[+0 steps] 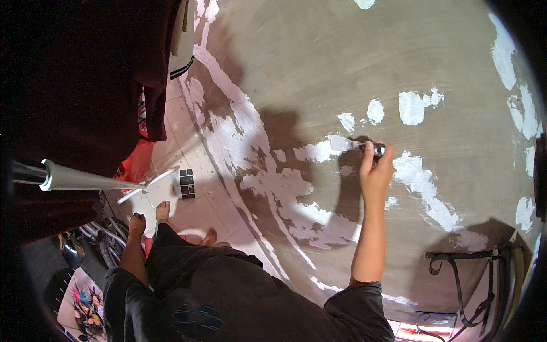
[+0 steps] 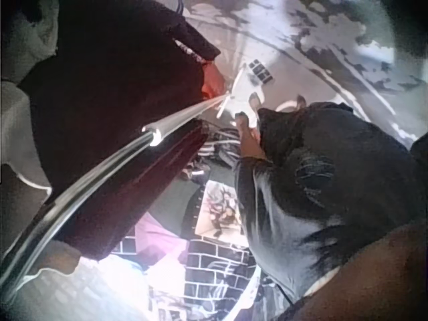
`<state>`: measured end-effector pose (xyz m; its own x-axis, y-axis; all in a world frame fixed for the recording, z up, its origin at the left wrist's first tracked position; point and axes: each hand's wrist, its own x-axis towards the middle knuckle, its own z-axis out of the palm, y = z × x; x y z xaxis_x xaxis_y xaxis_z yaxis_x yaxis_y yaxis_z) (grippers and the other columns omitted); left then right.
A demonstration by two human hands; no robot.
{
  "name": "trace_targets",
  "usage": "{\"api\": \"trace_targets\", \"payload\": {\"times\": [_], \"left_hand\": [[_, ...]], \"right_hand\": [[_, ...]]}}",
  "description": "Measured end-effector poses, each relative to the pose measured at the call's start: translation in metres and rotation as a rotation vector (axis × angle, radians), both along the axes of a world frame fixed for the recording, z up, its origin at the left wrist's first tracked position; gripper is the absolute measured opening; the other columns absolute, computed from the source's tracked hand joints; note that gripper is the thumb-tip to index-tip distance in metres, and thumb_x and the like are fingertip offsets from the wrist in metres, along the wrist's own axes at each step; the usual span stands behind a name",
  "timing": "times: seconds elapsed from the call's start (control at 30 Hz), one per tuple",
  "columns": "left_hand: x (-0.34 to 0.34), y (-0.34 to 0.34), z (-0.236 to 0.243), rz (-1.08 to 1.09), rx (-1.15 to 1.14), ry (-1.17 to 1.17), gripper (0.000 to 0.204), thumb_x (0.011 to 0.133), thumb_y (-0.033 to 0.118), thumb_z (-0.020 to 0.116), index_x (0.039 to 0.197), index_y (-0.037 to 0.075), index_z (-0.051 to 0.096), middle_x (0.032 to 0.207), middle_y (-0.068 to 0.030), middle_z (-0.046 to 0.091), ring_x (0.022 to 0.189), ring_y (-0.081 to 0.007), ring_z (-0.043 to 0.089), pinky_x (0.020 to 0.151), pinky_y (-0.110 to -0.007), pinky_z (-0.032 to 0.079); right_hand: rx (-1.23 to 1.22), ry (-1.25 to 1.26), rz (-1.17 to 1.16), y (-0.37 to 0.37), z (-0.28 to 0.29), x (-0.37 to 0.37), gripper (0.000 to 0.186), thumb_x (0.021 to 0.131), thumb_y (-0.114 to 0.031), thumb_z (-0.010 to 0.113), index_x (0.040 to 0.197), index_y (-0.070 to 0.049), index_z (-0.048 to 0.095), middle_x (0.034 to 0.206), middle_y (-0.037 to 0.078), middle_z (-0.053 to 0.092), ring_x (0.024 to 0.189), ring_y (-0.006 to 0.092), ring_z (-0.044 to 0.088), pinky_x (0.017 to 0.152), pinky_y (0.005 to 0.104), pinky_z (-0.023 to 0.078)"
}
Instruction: The person scrapes a wall using a putty knife and then applies a white substance from a container to the wall with the tool.
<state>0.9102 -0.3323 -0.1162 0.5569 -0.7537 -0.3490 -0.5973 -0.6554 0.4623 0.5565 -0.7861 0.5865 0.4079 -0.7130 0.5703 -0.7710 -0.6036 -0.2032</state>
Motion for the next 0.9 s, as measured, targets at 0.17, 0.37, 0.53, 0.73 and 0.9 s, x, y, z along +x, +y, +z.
{"api": "trace_targets", "payload": {"times": [0.17, 0.37, 0.53, 0.73, 0.9], "left_hand": [[-0.029, -0.048, 0.052, 0.21, 0.019, 0.212, 0.033, 0.09, 0.028, 0.054, 0.089, -0.004, 0.06, 0.089, -0.0308, 0.064, 0.089, -0.0469, 0.063, 0.079, -0.053, 0.05], [-0.016, -0.03, 0.025, 0.042, -0.108, -0.004, 0.032, 0.091, 0.028, 0.054, 0.086, -0.004, 0.06, 0.085, -0.0312, 0.064, 0.087, -0.0464, 0.063, 0.075, -0.053, 0.051], [0.003, -0.006, -0.01, -0.053, -0.131, -0.078, 0.032, 0.09, 0.026, 0.054, 0.082, -0.004, 0.058, 0.082, -0.0309, 0.063, 0.083, -0.0472, 0.063, 0.071, -0.054, 0.051], [-0.001, 0.011, -0.006, 0.001, -0.12, -0.085, 0.031, 0.091, 0.027, 0.054, 0.085, -0.002, 0.058, 0.083, -0.0295, 0.063, 0.082, -0.0478, 0.062, 0.072, -0.054, 0.05], [-0.032, -0.025, 0.034, 0.138, -0.049, 0.095, 0.031, 0.091, 0.029, 0.053, 0.088, -0.001, 0.059, 0.088, -0.03, 0.064, 0.085, -0.0484, 0.062, 0.075, -0.054, 0.05]], "right_hand": [[0.071, 0.08, -0.025, -0.001, -0.036, 0.005, 0.023, 0.096, -0.022, 0.057, 0.106, -0.001, 0.052, 0.081, 0.022, 0.065, 0.07, 0.0368, 0.065, 0.061, 0.0414, 0.049], [0.049, 0.062, -0.046, -0.002, -0.037, 0.002, 0.024, 0.096, -0.022, 0.057, 0.106, 0.0, 0.053, 0.084, 0.022, 0.065, 0.074, 0.0381, 0.065, 0.064, 0.043, 0.05], [0.128, 0.017, -0.004, -0.006, -0.05, 0.003, 0.024, 0.096, -0.021, 0.056, 0.107, 0.0, 0.052, 0.084, 0.024, 0.064, 0.076, 0.0416, 0.064, 0.064, 0.0428, 0.049], [0.168, 0.11, -0.072, -0.007, -0.081, 0.015, 0.026, 0.096, -0.024, 0.055, 0.108, 0.0, 0.051, 0.089, 0.028, 0.064, 0.081, 0.0453, 0.062, 0.07, 0.0469, 0.049], [0.187, 0.126, -0.119, -0.004, -0.072, 0.006, 0.027, 0.096, -0.025, 0.054, 0.107, 0.0, 0.052, 0.091, 0.027, 0.064, 0.084, 0.0443, 0.062, 0.07, 0.0474, 0.048]]}}
